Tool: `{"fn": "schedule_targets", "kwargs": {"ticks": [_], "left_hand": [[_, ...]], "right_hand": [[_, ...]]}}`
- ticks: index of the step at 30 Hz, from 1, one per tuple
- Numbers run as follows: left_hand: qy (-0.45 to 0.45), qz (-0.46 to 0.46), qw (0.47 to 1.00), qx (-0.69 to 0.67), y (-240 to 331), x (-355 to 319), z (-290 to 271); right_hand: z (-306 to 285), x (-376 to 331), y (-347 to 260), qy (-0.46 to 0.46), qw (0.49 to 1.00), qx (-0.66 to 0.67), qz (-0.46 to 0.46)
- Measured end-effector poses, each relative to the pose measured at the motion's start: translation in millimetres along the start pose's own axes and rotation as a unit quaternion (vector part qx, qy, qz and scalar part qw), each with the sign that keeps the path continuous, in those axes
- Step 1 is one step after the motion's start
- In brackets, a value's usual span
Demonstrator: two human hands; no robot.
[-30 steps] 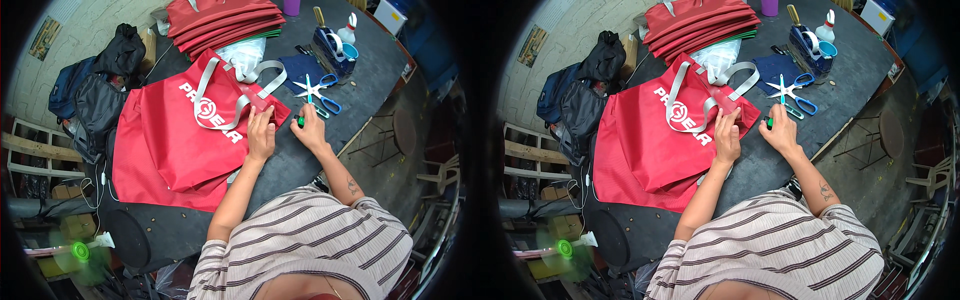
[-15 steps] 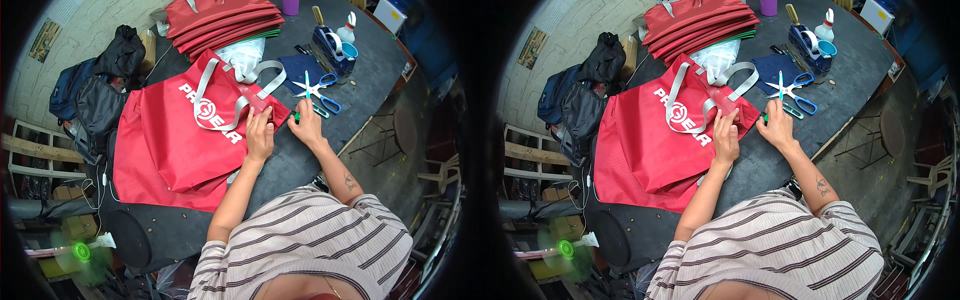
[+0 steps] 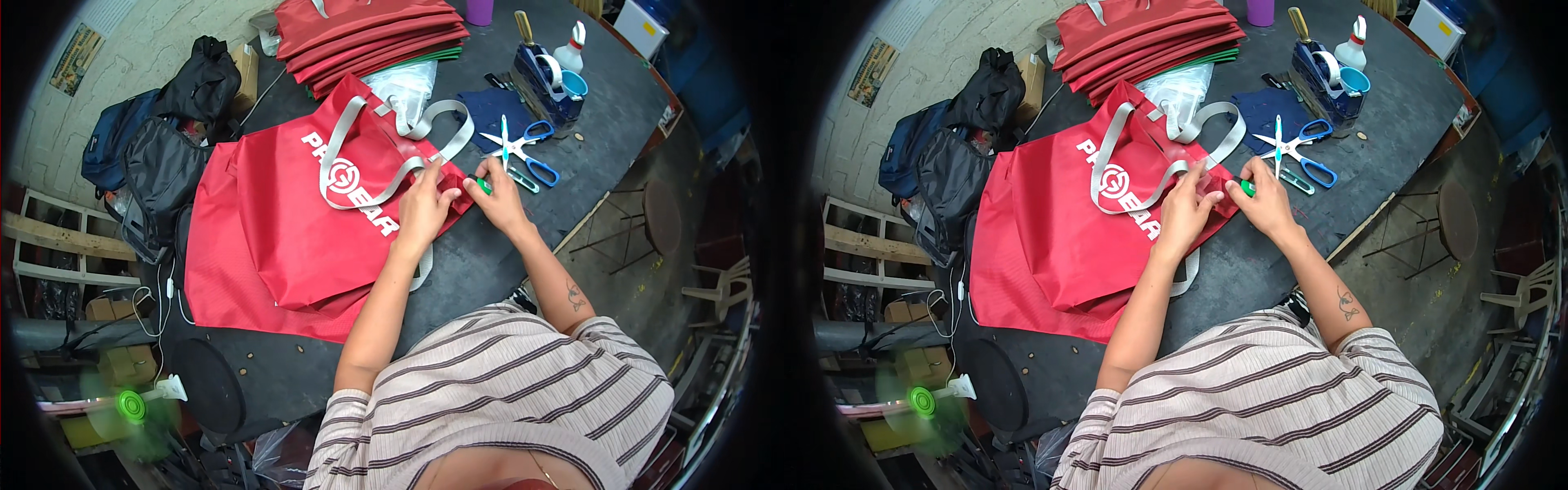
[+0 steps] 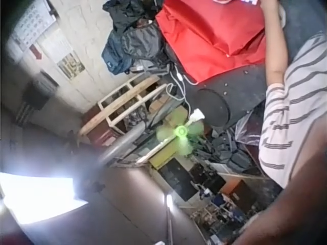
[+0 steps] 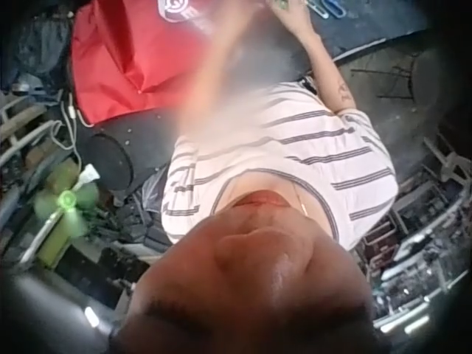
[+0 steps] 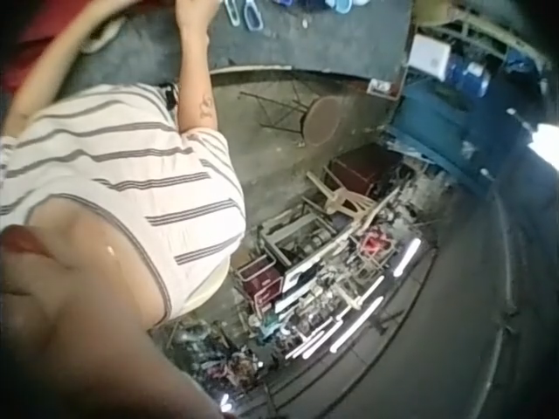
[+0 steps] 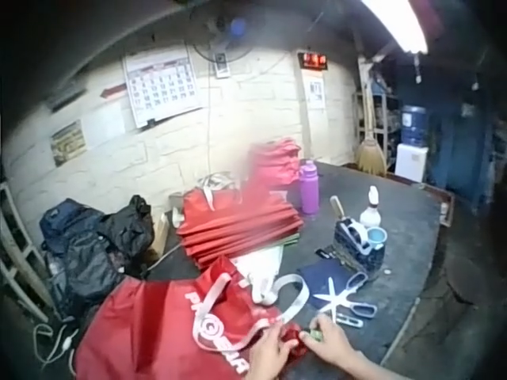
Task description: Inspecting, marking, and trimming manufactured bags.
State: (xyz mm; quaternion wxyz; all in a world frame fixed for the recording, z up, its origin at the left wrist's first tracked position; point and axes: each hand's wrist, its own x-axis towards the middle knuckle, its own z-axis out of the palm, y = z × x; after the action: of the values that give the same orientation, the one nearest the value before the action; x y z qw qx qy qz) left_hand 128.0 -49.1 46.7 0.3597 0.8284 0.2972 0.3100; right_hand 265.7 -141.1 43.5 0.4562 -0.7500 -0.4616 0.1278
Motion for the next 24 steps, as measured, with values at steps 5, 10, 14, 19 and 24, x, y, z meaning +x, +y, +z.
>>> {"fn": "schedule_targets", "kwargs": {"ticks": [5, 10, 14, 19, 24], "left_hand": [[-0.080, 0.018, 0.996, -0.031, -2, 5, 0], [-0.117, -0.002, 0.993, -0.022, 2, -2, 10], [-0.048, 0.058, 0.996, 0.053, -1, -6, 19], [0.005, 0.076, 0.997, 0.027, -4, -10, 26], [0.047, 0.105, 0.993, 0.032, -2, -14, 28]], "right_hand": [[7, -5, -11, -0.013, 1.000, -0.023, -0.004], [-2, -8, -8, -0.043, 0.988, -0.149, -0.026], [0, -13, -17, -0.047, 0.985, -0.163, -0.034], [5, -17, -18, -0.030, 0.985, -0.165, -0.028], [6, -18, -20, -0.036, 0.989, -0.139, -0.016]]}}
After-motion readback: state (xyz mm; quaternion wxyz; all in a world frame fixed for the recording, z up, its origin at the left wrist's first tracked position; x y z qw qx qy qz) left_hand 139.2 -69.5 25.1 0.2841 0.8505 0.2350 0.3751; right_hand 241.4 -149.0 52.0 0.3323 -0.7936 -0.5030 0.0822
